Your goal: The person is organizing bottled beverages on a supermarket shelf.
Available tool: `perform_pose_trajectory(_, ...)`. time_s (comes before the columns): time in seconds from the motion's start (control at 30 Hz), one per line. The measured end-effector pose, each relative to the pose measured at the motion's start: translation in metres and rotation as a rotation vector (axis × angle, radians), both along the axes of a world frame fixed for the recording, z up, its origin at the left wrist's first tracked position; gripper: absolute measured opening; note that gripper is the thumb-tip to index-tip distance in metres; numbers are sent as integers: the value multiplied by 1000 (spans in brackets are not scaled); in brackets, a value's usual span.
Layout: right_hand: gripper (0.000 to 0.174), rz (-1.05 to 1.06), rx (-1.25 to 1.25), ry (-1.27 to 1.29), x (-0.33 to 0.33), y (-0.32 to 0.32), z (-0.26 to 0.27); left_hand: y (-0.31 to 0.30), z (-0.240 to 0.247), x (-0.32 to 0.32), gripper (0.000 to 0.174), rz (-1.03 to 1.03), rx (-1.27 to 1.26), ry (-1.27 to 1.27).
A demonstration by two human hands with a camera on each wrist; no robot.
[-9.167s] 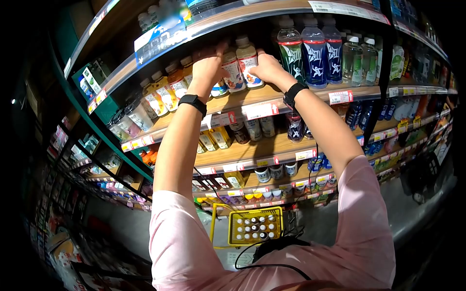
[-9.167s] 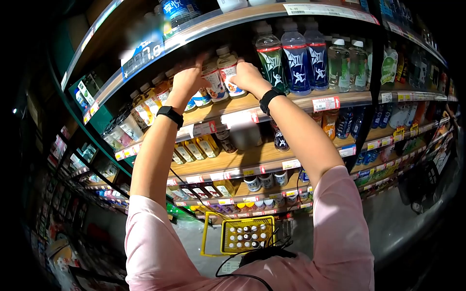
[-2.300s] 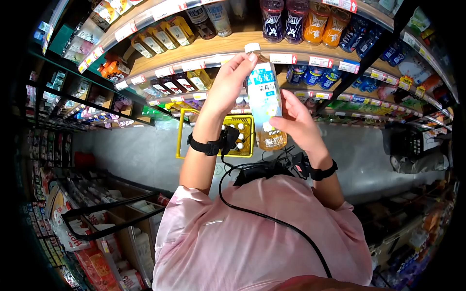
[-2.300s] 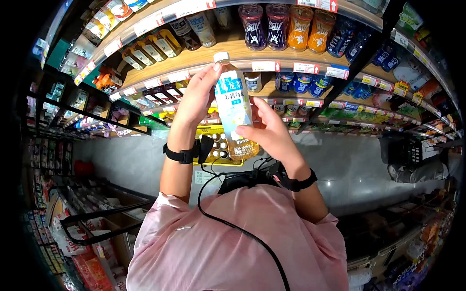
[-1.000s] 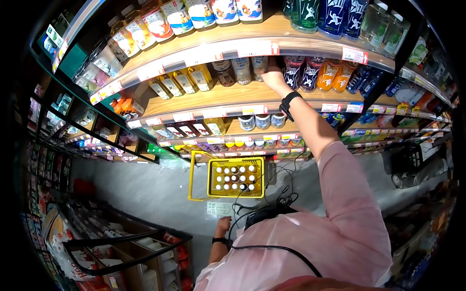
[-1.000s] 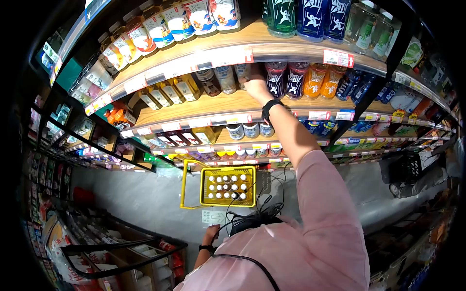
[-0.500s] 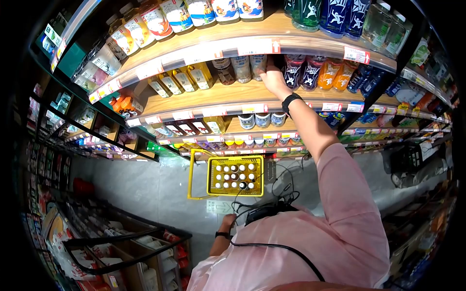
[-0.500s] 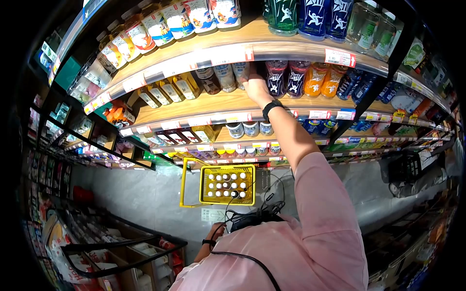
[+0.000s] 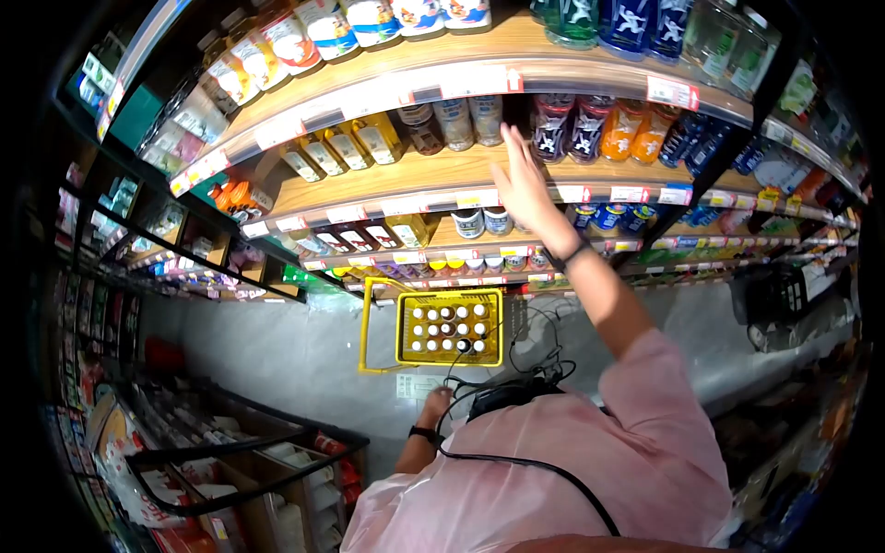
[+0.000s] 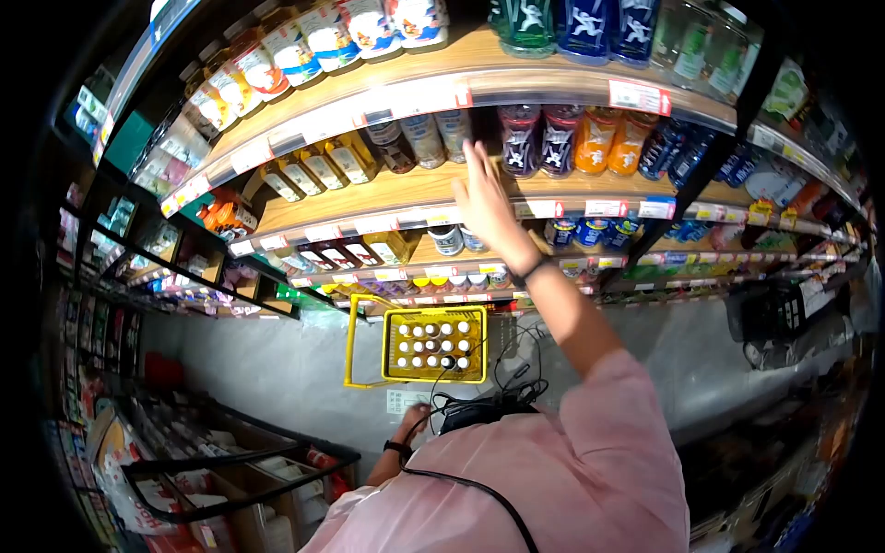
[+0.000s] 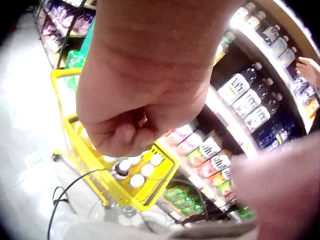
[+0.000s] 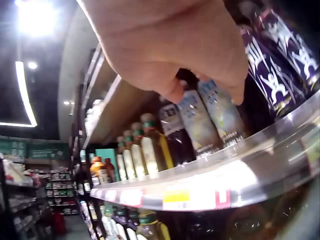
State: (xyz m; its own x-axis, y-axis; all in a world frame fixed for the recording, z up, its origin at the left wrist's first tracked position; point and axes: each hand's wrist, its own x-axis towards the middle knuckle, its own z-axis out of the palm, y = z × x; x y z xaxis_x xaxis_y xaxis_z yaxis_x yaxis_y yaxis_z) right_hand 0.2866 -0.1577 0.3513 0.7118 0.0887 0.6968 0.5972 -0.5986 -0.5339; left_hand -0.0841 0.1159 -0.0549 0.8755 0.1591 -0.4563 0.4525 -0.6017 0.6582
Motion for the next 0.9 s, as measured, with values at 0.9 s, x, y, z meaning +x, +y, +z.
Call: perform_pose_trajectory(0.9,39,382,-319,1450,-365,-262,-357,-75,463,539,26,-433,1102,-1354)
